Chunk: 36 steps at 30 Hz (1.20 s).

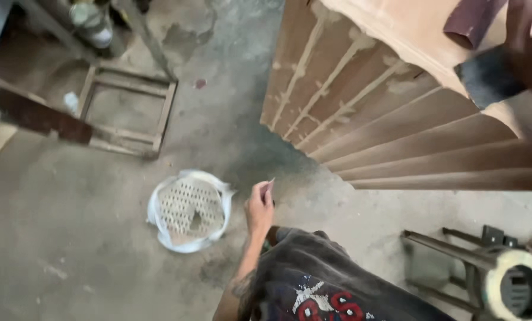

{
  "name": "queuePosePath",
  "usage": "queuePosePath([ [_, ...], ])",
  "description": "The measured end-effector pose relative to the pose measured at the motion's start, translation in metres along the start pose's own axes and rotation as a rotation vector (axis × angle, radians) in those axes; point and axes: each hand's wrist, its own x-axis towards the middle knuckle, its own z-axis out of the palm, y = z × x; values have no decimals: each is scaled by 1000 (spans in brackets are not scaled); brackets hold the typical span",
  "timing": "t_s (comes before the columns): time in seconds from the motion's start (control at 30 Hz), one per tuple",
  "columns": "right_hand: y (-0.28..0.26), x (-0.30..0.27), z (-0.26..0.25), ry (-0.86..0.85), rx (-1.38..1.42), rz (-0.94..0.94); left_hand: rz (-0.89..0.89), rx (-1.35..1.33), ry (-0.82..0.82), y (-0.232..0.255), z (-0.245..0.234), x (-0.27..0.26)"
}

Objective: The person sands the surface of a wooden furniture component using pieces of sandpaper by hand.

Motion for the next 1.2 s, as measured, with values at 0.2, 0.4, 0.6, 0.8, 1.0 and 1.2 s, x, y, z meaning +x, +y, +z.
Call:
queuePosePath([
  [0.2,-183,-133,16,20,-744,-805,4,41,28,-46,-38,17],
  [0.4,-186,-167,53,-152,-996,99,178,95,-122,-55,-80,8],
  [0.6,-144,-283,94,110,-821,-201,16,78,-295,-63,-145,-26],
  [0.8,-168,-407,176,112,-271,-117,154,-74,-371,-2,-150,-23],
  [1.0,-202,-425,221,-251,266,517,254,-251,-405,74,-89,-5],
  [1.2,-191,-399,216,-46,245,500,238,-428,-394,97,-50,-3],
])
